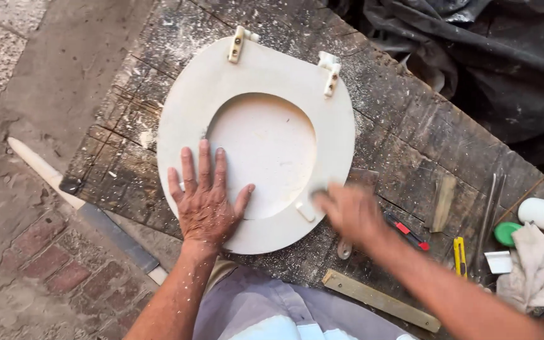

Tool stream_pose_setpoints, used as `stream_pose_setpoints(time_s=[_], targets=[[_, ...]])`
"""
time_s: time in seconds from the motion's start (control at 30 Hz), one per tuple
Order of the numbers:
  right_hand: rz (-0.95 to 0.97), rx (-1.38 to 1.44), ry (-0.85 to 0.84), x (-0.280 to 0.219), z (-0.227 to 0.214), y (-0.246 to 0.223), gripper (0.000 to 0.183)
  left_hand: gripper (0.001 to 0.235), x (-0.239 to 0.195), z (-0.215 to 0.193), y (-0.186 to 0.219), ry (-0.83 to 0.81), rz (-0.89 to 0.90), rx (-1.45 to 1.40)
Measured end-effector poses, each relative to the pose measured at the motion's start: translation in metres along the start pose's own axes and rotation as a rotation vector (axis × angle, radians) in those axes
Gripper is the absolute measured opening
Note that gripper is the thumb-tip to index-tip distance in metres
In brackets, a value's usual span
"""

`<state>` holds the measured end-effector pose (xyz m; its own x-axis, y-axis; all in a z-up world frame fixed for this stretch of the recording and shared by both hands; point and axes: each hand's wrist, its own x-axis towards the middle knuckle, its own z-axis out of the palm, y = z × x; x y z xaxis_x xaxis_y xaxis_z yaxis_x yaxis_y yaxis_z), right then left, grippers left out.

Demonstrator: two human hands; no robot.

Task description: The person sands the surface of a white toilet seat using a sanding block. They hold the seat steady with their left hand while moving the sanding block with their right hand across the top surface and around the edges.

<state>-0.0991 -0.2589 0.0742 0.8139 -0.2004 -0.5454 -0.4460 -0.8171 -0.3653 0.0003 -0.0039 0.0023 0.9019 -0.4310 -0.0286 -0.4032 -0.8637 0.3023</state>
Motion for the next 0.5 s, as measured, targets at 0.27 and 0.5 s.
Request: stream_pose_setpoints(time_s=[0.27, 0.5], targets=[[0.197, -0.007, 0.224, 0.095, -0.05, 0.018, 0.046, 0.086, -0.002, 0.005, 0.0, -0.002, 0.0, 0.026], [-0.131, 0.022, 0.144, 0.014, -0.003, -0.002, 0.04, 0.085, -0.002, 0.006, -0.001, 0.049, 0.006, 0.045]])
